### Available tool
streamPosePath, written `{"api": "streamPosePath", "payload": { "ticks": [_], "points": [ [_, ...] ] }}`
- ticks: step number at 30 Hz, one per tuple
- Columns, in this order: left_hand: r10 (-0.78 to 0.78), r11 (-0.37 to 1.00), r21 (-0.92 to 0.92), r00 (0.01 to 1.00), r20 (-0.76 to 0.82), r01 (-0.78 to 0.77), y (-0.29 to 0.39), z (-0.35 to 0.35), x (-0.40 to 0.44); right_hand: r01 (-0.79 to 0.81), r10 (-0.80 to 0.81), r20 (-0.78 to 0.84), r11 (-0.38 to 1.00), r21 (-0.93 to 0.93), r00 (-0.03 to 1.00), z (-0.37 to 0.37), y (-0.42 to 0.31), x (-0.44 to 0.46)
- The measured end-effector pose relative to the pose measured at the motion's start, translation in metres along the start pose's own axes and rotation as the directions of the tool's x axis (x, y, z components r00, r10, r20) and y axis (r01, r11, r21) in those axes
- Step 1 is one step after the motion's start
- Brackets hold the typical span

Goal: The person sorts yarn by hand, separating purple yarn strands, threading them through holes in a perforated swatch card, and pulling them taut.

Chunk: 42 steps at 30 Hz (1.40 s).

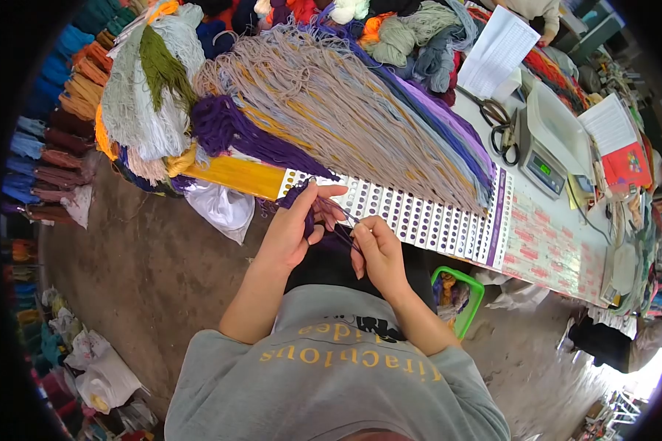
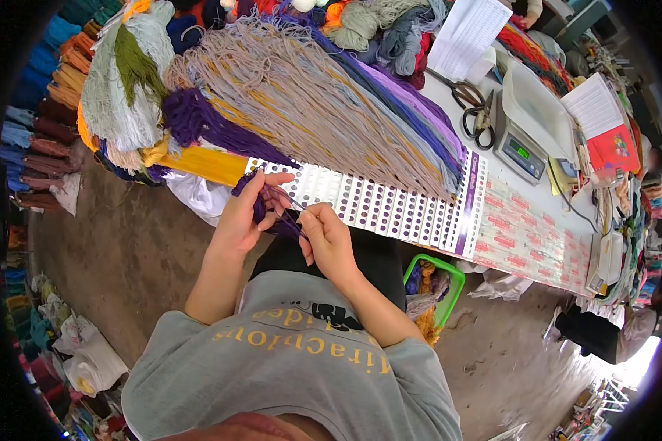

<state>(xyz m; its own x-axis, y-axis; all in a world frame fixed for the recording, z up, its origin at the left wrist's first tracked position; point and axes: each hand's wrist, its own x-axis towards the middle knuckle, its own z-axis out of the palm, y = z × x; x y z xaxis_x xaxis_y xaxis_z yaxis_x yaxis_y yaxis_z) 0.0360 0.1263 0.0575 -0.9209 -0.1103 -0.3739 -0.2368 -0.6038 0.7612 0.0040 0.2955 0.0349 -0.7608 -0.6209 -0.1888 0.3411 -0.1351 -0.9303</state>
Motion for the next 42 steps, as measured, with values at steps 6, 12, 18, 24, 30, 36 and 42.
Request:
{"api": "streamPosePath", "payload": {
  "ticks": [6, 12, 18, 24, 30, 36, 42],
  "points": [
    [-0.025, 1.0, 0.006, 1.0, -0.011, 0.025, 0.002, -0.001, -0.001, -0.027, 0.028, -0.028, 1.0, 0.015, 0.999, 0.001, 0.001, 0.0],
    [-0.023, 1.0, 0.018, 1.0, 0.001, 0.023, -0.001, -0.001, 0.0, -0.001, 0.001, -0.02, 1.0, 0.004, 1.0, 0.002, -0.001, -0.001],
    [-0.016, 1.0, 0.012, 1.0, 0.007, 0.016, 0.0, 0.002, 0.0, -0.006, 0.007, -0.015, 1.0, 0.027, 1.0, -0.001, 0.0, -0.002],
    [-0.014, 1.0, 0.004, 1.0, 0.02, 0.014, -0.001, 0.001, -0.001, -0.233, 0.199, 0.305, 0.97, 0.077, 0.931, -0.003, -0.003, -0.002],
    [-0.004, 0.998, 0.07, 1.0, 0.009, 0.003, -0.011, -0.005, -0.001, -0.023, 0.004, 0.038, 0.853, 0.521, 0.999, -0.012, -0.006, 0.002],
    [0.083, 0.991, 0.085, 0.981, 0.173, -0.099, -0.014, 0.008, -0.005, 0.099, -0.106, -0.082, 0.991, -0.084, 0.991, 0.003, -0.01, 0.01],
    [0.087, 0.975, 0.182, 0.971, 0.225, -0.13, -0.022, 0.015, -0.008, 0.117, -0.124, -0.04, 0.983, -0.138, 0.991, 0.015, 0.001, 0.011]
  ]
}}
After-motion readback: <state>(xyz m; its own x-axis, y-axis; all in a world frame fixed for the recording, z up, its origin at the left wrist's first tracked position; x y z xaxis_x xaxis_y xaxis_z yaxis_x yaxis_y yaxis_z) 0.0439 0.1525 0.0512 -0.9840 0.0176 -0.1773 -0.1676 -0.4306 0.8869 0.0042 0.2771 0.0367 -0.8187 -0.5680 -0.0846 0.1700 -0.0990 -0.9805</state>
